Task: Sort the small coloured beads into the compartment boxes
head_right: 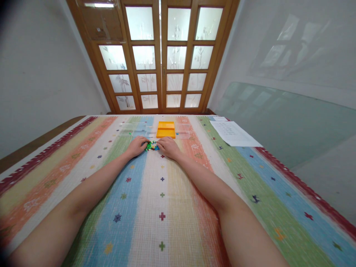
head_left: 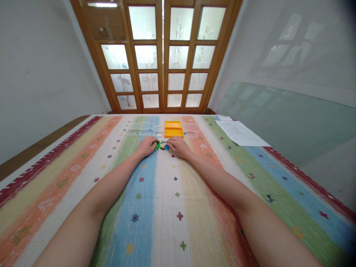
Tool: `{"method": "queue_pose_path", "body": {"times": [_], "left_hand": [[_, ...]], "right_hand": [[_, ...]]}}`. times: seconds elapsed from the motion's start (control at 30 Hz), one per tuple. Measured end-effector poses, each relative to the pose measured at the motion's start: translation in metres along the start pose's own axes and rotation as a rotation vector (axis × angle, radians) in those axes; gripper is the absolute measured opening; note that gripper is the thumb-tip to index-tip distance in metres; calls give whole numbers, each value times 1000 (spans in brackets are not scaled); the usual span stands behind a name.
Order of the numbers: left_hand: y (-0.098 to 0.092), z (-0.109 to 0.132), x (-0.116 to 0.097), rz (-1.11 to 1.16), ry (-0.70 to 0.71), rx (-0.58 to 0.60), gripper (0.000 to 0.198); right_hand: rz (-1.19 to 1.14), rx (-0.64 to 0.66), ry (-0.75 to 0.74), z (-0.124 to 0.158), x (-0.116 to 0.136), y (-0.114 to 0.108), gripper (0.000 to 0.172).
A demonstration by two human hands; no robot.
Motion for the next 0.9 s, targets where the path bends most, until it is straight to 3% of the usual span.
{"method": "queue_pose_path", "body": {"times": [0.3, 0.43, 0.73, 0.9], "left_hand": [[-1, 1, -6, 20, 55, 8, 29], [-1, 2, -7, 26, 63, 25, 30], [-3, 2, -11, 37, 67, 40, 30], [-3, 1, -9, 25, 31, 50, 31]], "right_hand": [[-24, -218, 346, 4, -45, -29, 31], [-38, -216, 484, 6, -58, -36, 35], [-36, -178, 539, 8, -61, -35, 39], [-51, -193, 431, 8, -53, -40, 41]]}}
Point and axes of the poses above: each hand's wrist, its own z-axis away from the middle knuckle, its own y-axis out of the palm, x = y × z, the point moved 6 cm from there along -z, towards the middle knuckle, and after that the axes turned 3 degrees about -x, right-handed, at the moved point
